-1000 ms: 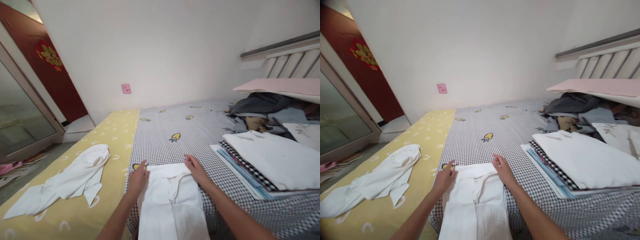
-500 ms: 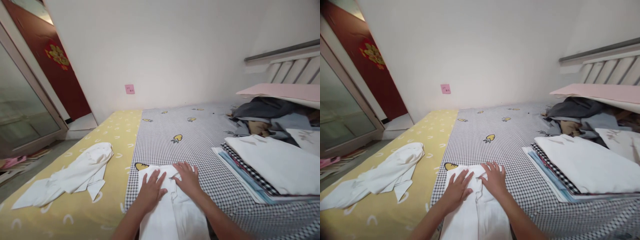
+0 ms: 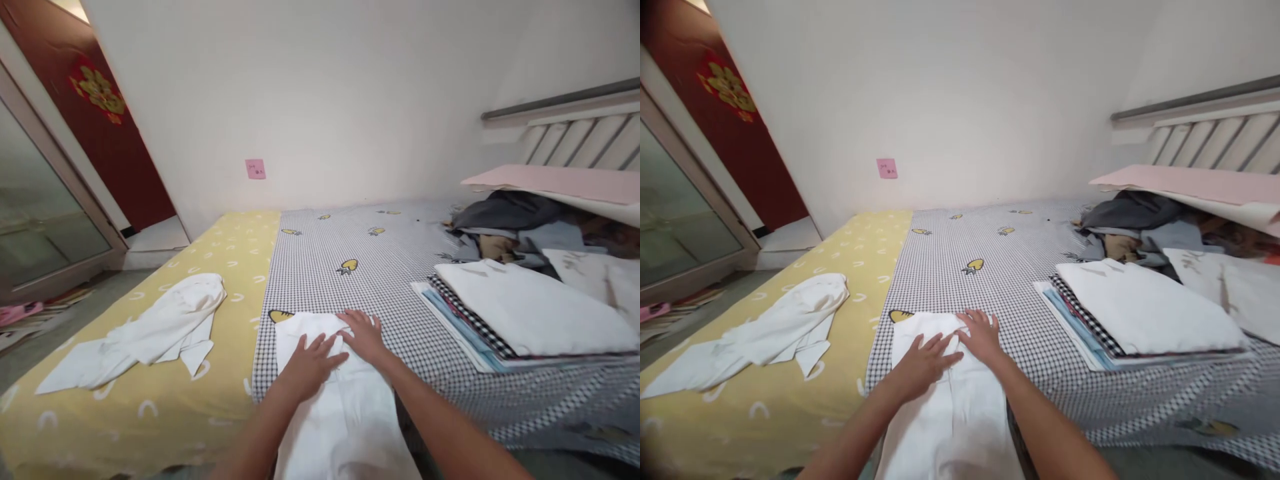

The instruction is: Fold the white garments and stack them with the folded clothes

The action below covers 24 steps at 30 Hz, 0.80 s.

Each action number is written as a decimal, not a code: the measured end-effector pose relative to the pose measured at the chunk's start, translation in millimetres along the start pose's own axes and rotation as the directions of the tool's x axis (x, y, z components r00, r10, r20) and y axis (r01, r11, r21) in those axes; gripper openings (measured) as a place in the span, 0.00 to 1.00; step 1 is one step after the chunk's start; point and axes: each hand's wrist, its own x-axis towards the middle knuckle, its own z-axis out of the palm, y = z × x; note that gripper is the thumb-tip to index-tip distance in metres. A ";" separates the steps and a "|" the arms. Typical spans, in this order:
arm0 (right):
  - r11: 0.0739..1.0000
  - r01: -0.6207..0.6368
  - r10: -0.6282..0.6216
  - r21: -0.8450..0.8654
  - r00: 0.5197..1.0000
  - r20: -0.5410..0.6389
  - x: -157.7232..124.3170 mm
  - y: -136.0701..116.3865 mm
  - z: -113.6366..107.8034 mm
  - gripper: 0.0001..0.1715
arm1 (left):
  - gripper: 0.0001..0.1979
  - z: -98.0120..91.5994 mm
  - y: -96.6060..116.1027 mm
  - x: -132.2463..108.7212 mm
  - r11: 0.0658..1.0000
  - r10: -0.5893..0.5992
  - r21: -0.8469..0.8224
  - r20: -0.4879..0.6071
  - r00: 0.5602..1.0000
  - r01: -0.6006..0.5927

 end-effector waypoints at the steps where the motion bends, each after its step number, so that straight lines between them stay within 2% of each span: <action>1: 1.000 -0.002 0.002 0.017 1.000 0.011 -2.0 3.1 -7.6 0.26 | 0.39 -5.1 2.5 -3.6 0.999 -0.022 -0.029 0.005 1.000 0.022; 2: 0.999 0.002 -0.002 0.034 1.000 0.001 -6.6 7.4 -15.7 0.29 | 0.37 -9.0 3.9 -8.9 0.997 -0.048 -0.063 -0.028 0.998 0.046; 4: 0.995 0.040 -0.031 0.095 0.996 -0.089 -24.3 19.4 -32.9 0.31 | 0.31 -12.4 3.7 -26.4 0.988 -0.108 -0.133 -0.192 0.975 0.083; 7: 0.963 0.145 -0.091 0.228 0.969 -0.230 -68.3 40.1 -55.8 0.26 | 0.24 -4.8 0.0 -67.5 0.965 -0.237 -0.208 -0.423 0.875 0.161; 9: 0.939 0.155 -0.107 0.307 0.980 -0.168 -100.8 50.0 -64.8 0.19 | 0.21 7.8 -0.5 -95.5 0.942 -0.313 -0.262 -0.461 0.830 0.210; 11: 0.926 0.110 -0.098 0.360 0.994 -0.050 -127.4 53.6 -65.6 0.16 | 0.18 23.3 1.9 -114.2 0.901 -0.400 -0.346 -0.435 0.807 0.260; 13: 0.910 0.033 -0.044 0.414 0.999 0.017 -143.9 51.9 -57.7 0.15 | 0.17 38.7 6.8 -119.6 0.812 -0.537 -0.476 -0.386 0.750 0.336; 15: 0.861 -0.096 0.075 0.500 0.995 0.062 -150.5 47.8 -43.8 0.24 | 0.24 51.8 13.4 -114.6 0.642 -0.703 -0.652 -0.291 0.650 0.403; 17: 0.789 -0.238 0.206 0.567 0.971 0.122 -150.8 44.1 -28.9 0.32 | 0.33 62.0 21.0 -105.4 0.411 -0.830 -0.805 -0.137 0.541 0.427; 19: 0.743 -0.321 0.288 0.587 0.945 0.153 -149.2 41.3 -18.5 0.25 | 0.37 69.3 29.7 -98.4 0.204 -0.881 -0.891 0.014 0.473 0.406; 20: 0.738 -0.335 0.305 0.586 0.940 0.153 -148.7 40.1 -16.1 0.18 | 0.36 71.9 34.2 -96.8 0.137 -0.887 -0.912 0.062 0.459 0.387; 22: 0.733 -0.313 0.295 0.603 0.946 0.133 -149.6 37.6 -16.5 0.08 | 0.31 75.7 42.8 -97.9 0.073 -0.882 -0.935 0.101 0.459 0.347; 24: 0.684 -0.274 0.264 0.676 0.957 0.120 -152.6 35.9 -21.5 0.10 | 0.28 78.3 49.7 -103.6 0.081 -0.884 -0.945 0.079 0.461 0.318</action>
